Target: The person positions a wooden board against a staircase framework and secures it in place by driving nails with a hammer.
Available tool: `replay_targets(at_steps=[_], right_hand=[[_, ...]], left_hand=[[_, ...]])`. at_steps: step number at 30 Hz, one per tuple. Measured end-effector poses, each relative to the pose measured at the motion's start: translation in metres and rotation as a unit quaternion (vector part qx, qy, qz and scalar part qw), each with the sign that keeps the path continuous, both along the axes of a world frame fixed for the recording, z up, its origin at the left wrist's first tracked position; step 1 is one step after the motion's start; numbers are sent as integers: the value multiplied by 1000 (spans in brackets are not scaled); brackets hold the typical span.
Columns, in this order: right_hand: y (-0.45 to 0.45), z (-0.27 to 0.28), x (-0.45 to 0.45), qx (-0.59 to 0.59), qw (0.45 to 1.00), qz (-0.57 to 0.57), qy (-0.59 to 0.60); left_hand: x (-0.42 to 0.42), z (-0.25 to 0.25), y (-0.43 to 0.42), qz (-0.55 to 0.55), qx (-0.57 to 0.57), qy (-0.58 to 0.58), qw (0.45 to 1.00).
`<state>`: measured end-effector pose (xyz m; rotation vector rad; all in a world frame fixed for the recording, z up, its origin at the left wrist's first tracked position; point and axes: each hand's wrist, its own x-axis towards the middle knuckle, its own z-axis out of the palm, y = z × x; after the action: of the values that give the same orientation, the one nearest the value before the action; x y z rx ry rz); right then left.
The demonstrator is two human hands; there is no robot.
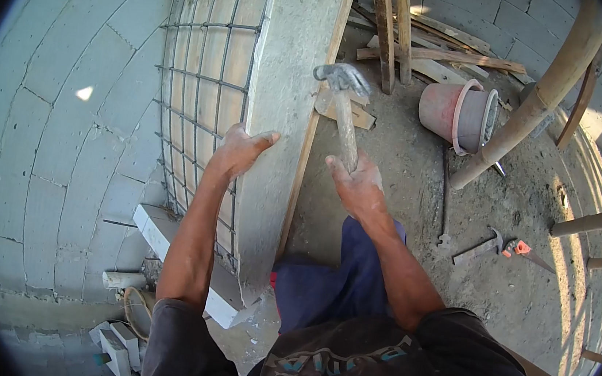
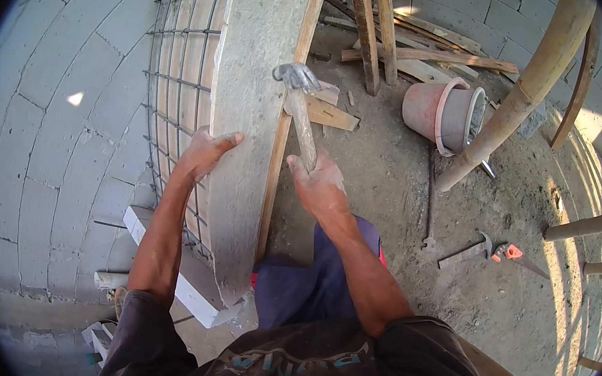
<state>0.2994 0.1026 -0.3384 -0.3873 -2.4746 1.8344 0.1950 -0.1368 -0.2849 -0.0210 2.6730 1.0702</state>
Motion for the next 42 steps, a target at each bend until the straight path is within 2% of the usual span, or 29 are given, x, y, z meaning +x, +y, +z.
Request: replay_targets(at_steps=[1, 3, 4, 6, 7, 8, 10, 12, 16, 19, 22, 25, 28, 29, 30, 32, 34, 37, 40, 42], right_hand=[[2, 16, 2, -9, 1000, -17, 21], [7, 37, 14, -100, 990, -58, 85], [7, 41, 18, -144, 980, -79, 117], [-9, -14, 7, -155, 972, -104, 144], [-15, -19, 4, -160, 967, -118, 160], [-11, -23, 0, -80, 988, -72, 109], [-5, -22, -5, 78, 997, 19, -6], [-2, 1, 3, 20, 999, -8, 43], [0, 26, 19, -127, 980, -79, 132], [-5, -14, 3, -10, 993, -88, 72], [5, -17, 3, 77, 997, 17, -10], [8, 23, 15, -1, 998, -24, 51], [5, 34, 22, -107, 966, -115, 204], [1, 4, 13, -34, 958, -128, 253], [-7, -51, -1, 40, 943, -140, 299], [-10, -60, -6, 129, 957, -104, 238], [-7, -51, -4, 153, 988, -5, 18], [0, 6, 13, 65, 998, -1, 12], [2, 24, 24, -102, 962, -48, 249], [0, -8, 14, -71, 956, -77, 274]], left_hand=[[1, 3, 4, -12, 13, -1, 1000], [7, 15, 7, -32, 36, -5, 999], [5, 11, 5, -17, 13, 0, 1000], [0, -1, 0, 10, -32, 10, 999], [2, -1, 0, 8, -27, 8, 1000], [1, 1, 1, 6, -23, 10, 1000], [4, 1, 1, -10, -5, 14, 1000], [1, -1, 0, -33, 30, 30, 999], [-1, -8, -2, 4, -31, 69, 997], [-3, -11, -3, 3, -33, 50, 998], [0, 5, 4, 4, -28, 23, 999], [2, 4, 3, -11, -16, 22, 1000], [1, 7, 2, -23, -10, 11, 1000], [1, 6, 2, -21, -14, 15, 1000], [1, 4, 1, -19, -18, 17, 1000], [1, -2, -1, -15, -18, 26, 999], [-3, -4, -5, -14, -17, 43, 999], [0, -9, -4, -16, -7, 43, 999], [2, 2, -1, -12, -6, 37, 999], [0, -4, -1, -6, -4, 62, 998]])
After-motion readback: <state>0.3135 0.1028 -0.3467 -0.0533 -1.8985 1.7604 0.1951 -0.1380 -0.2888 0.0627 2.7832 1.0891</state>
